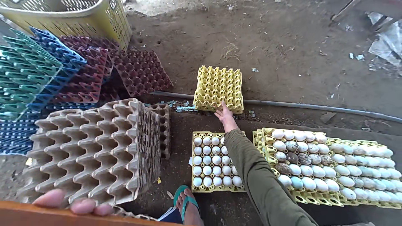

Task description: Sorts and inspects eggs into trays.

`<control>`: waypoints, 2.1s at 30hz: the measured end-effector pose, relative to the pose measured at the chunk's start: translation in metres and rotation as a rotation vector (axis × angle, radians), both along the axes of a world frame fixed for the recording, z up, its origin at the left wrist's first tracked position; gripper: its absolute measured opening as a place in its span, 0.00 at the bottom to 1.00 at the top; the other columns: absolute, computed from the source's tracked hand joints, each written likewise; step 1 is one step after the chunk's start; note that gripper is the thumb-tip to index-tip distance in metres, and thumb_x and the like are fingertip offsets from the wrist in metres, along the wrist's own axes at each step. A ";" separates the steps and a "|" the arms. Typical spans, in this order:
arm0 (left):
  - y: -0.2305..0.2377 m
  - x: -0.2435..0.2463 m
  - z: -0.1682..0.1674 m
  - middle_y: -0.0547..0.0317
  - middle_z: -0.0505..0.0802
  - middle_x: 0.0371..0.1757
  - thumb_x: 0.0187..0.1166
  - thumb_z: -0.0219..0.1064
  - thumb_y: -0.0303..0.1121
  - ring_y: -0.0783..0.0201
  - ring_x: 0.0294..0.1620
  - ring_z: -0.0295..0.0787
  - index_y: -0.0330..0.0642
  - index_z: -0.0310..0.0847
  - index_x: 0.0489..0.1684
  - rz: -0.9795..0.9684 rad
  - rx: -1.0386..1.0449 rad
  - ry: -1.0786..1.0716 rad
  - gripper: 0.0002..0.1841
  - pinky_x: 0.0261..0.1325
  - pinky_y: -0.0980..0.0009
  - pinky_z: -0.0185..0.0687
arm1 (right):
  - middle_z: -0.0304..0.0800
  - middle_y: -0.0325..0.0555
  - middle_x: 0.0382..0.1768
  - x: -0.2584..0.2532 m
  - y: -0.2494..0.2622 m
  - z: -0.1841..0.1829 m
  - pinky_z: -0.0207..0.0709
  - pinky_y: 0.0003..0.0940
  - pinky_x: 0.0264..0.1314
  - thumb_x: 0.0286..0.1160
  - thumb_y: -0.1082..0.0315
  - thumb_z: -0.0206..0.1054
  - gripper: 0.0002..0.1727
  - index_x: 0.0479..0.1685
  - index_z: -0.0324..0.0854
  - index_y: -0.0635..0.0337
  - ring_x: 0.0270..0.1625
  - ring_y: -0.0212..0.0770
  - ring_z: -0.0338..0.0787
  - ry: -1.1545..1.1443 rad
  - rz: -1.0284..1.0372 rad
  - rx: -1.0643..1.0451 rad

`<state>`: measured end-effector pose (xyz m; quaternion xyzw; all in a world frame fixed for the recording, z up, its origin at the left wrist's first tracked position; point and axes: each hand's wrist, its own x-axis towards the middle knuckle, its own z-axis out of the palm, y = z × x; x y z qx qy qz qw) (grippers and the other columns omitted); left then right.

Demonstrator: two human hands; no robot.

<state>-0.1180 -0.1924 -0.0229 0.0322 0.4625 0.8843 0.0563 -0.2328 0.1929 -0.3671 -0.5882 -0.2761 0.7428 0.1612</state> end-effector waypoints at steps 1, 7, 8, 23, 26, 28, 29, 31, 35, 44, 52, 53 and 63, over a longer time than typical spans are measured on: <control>0.000 0.000 -0.002 0.38 0.86 0.63 0.83 0.51 0.59 0.43 0.60 0.88 0.28 0.71 0.68 0.006 0.006 0.004 0.36 0.64 0.51 0.86 | 0.66 0.68 0.81 0.007 -0.002 0.003 0.86 0.49 0.64 0.77 0.47 0.73 0.51 0.91 0.44 0.60 0.71 0.61 0.83 -0.033 0.023 0.018; -0.024 0.004 -0.019 0.46 0.86 0.65 0.86 0.53 0.45 0.52 0.65 0.86 0.33 0.69 0.76 -0.056 -0.226 0.077 0.27 0.71 0.56 0.81 | 0.81 0.46 0.38 0.102 -0.029 0.039 0.88 0.33 0.37 0.86 0.63 0.65 0.16 0.62 0.71 0.64 0.30 0.37 0.87 0.019 0.119 0.277; -0.029 0.004 -0.023 0.47 0.86 0.65 0.88 0.51 0.39 0.53 0.65 0.86 0.34 0.68 0.77 -0.050 -0.269 0.093 0.24 0.71 0.56 0.81 | 0.81 0.42 0.32 0.127 -0.035 0.047 0.87 0.31 0.34 0.86 0.62 0.65 0.13 0.55 0.73 0.61 0.26 0.34 0.85 0.010 0.210 0.316; 0.001 -0.029 -0.012 0.52 0.88 0.64 0.94 0.34 0.32 0.59 0.66 0.86 0.37 0.71 0.66 -0.035 -0.086 0.069 0.19 0.72 0.66 0.81 | 0.73 0.67 0.77 0.369 -0.109 0.055 0.73 0.48 0.80 0.81 0.72 0.58 0.27 0.81 0.71 0.66 0.77 0.60 0.78 -0.711 1.406 0.757; 0.009 -0.031 -0.013 0.50 0.87 0.64 0.95 0.32 0.35 0.58 0.66 0.86 0.37 0.70 0.68 -0.033 -0.055 0.054 0.21 0.71 0.63 0.82 | 0.71 0.67 0.80 0.369 -0.101 0.035 0.66 0.49 0.86 0.80 0.70 0.61 0.30 0.83 0.69 0.67 0.83 0.62 0.72 -0.725 1.311 0.873; 0.016 -0.032 -0.008 0.48 0.85 0.64 0.95 0.29 0.38 0.55 0.66 0.85 0.36 0.68 0.68 -0.008 0.024 0.009 0.23 0.70 0.59 0.83 | 0.71 0.67 0.80 0.363 -0.099 0.025 0.64 0.48 0.87 0.81 0.68 0.61 0.30 0.83 0.69 0.67 0.83 0.61 0.72 -0.739 1.299 0.862; 0.020 -0.031 -0.005 0.47 0.85 0.64 0.96 0.28 0.40 0.54 0.66 0.86 0.36 0.66 0.69 0.009 0.059 -0.028 0.24 0.70 0.57 0.84 | 0.72 0.67 0.79 0.360 -0.098 0.023 0.64 0.48 0.86 0.82 0.67 0.61 0.29 0.83 0.69 0.66 0.82 0.61 0.72 -0.754 1.287 0.854; 0.029 -0.030 -0.001 0.46 0.87 0.60 0.95 0.27 0.43 0.53 0.61 0.89 0.37 0.67 0.67 0.051 0.068 -0.057 0.26 0.64 0.56 0.87 | 0.75 0.68 0.75 0.352 -0.094 0.022 0.68 0.48 0.84 0.81 0.66 0.62 0.28 0.80 0.72 0.65 0.79 0.61 0.76 -0.790 1.277 0.844; 0.040 -0.027 0.005 0.43 0.87 0.52 0.95 0.24 0.43 0.50 0.55 0.89 0.35 0.68 0.61 0.104 0.093 -0.049 0.27 0.58 0.53 0.89 | 0.76 0.70 0.74 0.347 -0.083 0.019 0.71 0.52 0.81 0.79 0.61 0.69 0.33 0.81 0.68 0.68 0.77 0.63 0.79 -0.839 1.310 0.759; 0.042 -0.032 0.009 0.42 0.85 0.47 0.95 0.24 0.45 0.49 0.49 0.89 0.35 0.67 0.58 0.227 0.084 -0.085 0.27 0.55 0.50 0.89 | 0.81 0.63 0.55 0.364 -0.091 0.044 0.87 0.44 0.52 0.82 0.73 0.55 0.17 0.67 0.70 0.69 0.51 0.51 0.89 -0.288 0.609 0.374; 0.040 -0.032 0.006 0.44 0.83 0.49 0.95 0.27 0.44 0.51 0.51 0.87 0.36 0.66 0.62 0.259 0.090 -0.090 0.25 0.57 0.48 0.88 | 0.85 0.64 0.66 0.335 -0.100 0.025 0.73 0.58 0.77 0.69 0.54 0.79 0.35 0.73 0.76 0.66 0.71 0.59 0.83 -0.628 1.045 0.523; 0.039 -0.032 0.007 0.44 0.83 0.48 0.95 0.27 0.43 0.51 0.49 0.87 0.36 0.66 0.61 0.262 0.094 -0.086 0.24 0.56 0.49 0.88 | 0.85 0.64 0.67 0.332 -0.103 0.024 0.72 0.59 0.78 0.67 0.53 0.80 0.38 0.75 0.75 0.65 0.72 0.60 0.83 -0.658 1.083 0.533; 0.030 -0.031 0.012 0.45 0.83 0.42 0.95 0.26 0.44 0.51 0.42 0.87 0.37 0.65 0.57 0.307 0.082 -0.094 0.24 0.49 0.49 0.89 | 0.70 0.71 0.77 0.338 -0.124 0.025 0.70 0.54 0.79 0.85 0.63 0.56 0.25 0.80 0.75 0.53 0.78 0.64 0.75 -0.617 1.184 0.662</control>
